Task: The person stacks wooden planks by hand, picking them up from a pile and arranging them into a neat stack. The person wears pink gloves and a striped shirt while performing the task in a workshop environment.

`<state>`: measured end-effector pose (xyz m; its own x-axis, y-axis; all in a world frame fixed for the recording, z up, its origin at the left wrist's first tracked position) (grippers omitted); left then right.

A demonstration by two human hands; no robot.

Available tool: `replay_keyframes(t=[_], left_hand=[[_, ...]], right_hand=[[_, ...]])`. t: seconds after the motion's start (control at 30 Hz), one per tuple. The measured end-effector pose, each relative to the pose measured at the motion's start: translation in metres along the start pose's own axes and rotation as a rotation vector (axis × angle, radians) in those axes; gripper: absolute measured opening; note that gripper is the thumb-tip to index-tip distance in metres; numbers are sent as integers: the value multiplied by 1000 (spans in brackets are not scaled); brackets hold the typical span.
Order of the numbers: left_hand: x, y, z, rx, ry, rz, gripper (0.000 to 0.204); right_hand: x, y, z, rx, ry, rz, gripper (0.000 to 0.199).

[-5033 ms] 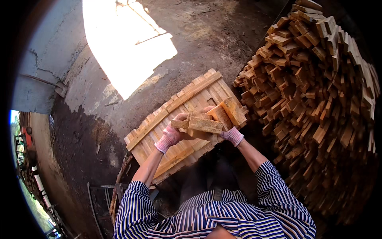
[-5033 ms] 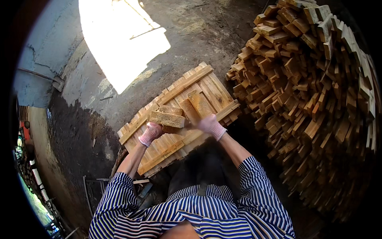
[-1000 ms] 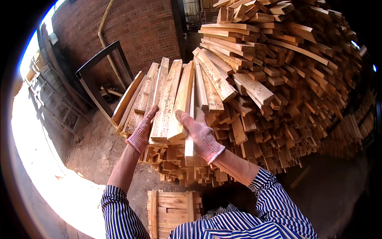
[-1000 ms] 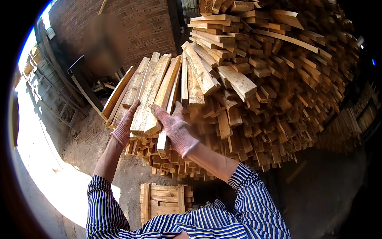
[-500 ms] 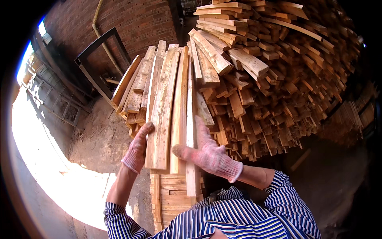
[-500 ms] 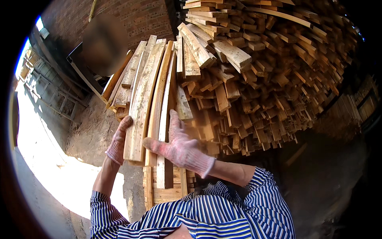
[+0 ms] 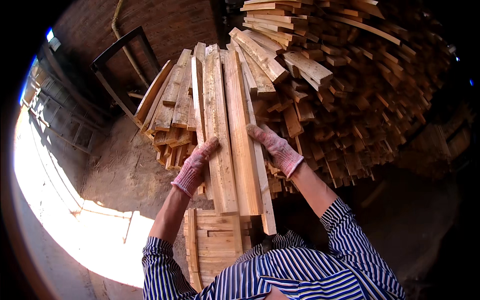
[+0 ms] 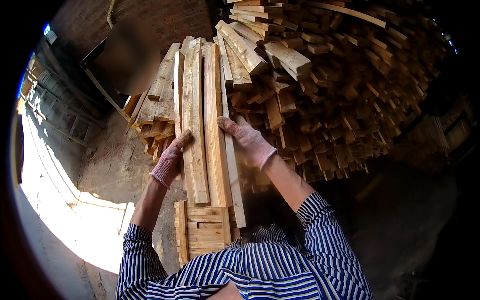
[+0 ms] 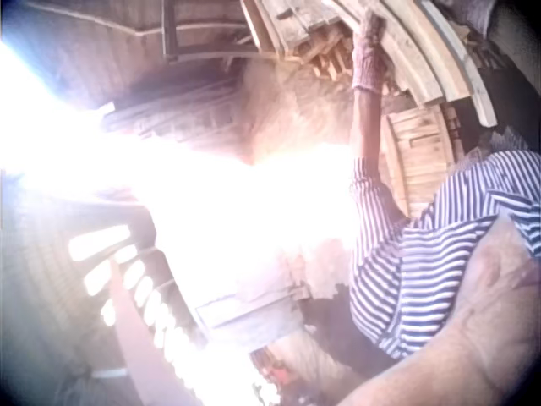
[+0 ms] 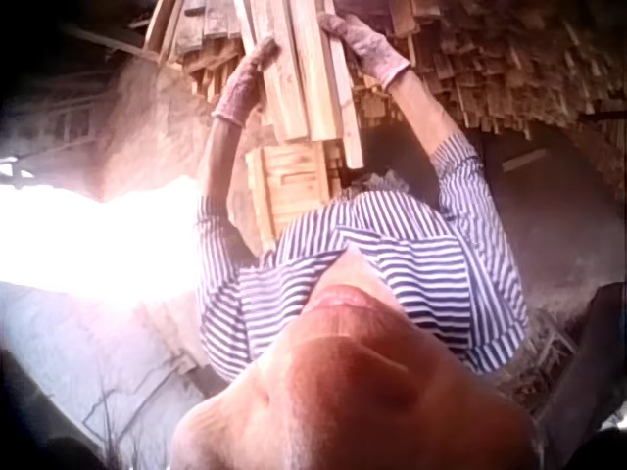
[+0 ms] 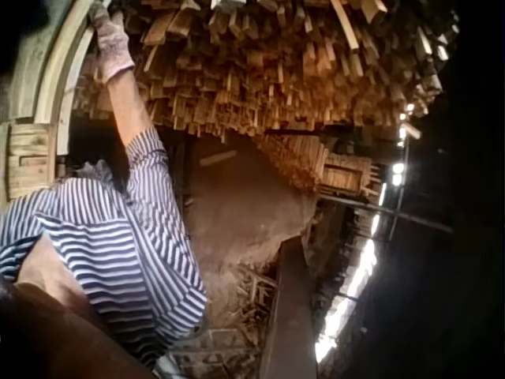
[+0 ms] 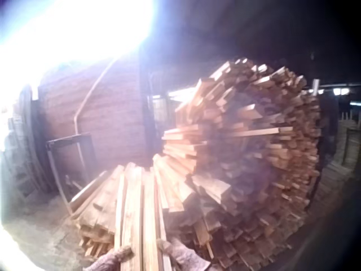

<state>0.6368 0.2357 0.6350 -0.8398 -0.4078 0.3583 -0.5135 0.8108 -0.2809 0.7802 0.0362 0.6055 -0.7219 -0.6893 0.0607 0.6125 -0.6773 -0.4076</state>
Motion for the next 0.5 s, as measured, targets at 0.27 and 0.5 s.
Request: replay_keyframes(t=[0.27, 0.5], left_hand=[[9, 63, 61, 37, -14, 151, 74], [23, 77, 159, -178, -155, 241, 125]], right_hand=[[26, -23, -9, 153, -139, 188, 69], [6, 73, -175, -260, 199, 669, 46]])
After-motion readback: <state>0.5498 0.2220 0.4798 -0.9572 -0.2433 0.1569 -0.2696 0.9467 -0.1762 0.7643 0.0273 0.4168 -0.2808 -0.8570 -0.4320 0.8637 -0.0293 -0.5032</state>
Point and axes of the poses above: each hand's wrist, its own x-axis away from the middle knuckle, its own y-axis out of the back of the hand, z = x × y, the point moved 1 cm from there along -x, towards the middle knuckle, and after that the axes turned 7 degrees about -z, right-handed, at the moved point
